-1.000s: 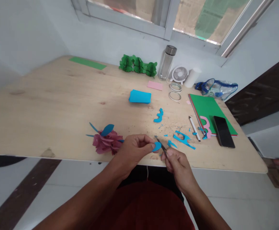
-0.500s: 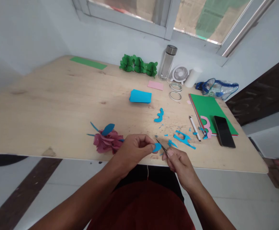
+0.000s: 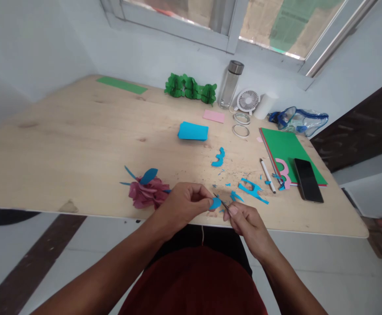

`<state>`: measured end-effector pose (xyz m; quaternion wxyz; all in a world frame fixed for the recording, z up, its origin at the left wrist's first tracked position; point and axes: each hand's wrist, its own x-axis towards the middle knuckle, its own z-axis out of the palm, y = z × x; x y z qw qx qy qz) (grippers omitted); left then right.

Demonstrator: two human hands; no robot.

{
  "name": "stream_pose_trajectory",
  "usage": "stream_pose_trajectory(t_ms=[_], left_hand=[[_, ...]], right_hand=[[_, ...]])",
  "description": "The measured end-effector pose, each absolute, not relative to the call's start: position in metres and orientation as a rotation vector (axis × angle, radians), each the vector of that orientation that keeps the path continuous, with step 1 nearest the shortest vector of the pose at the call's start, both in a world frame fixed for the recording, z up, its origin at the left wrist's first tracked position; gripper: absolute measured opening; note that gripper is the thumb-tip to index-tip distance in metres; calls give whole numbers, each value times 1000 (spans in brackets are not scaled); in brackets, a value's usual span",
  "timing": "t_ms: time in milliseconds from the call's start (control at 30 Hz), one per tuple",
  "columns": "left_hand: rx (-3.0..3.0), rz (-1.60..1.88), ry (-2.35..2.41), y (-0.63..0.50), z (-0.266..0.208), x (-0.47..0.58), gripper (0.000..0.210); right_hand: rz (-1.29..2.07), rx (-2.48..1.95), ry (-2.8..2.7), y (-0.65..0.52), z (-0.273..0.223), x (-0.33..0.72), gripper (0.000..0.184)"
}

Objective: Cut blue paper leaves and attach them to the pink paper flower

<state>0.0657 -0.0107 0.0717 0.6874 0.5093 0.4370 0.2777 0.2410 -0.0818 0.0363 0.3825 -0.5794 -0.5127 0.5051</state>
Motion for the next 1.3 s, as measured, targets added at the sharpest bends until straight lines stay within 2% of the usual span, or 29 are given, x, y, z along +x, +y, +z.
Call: stream_pose_trajectory(t_ms=[1300], left_hand=[[1275,572,998,-11,72,62,12]], right_hand=[[1260,-1527,-1401,-81,44,244,44]])
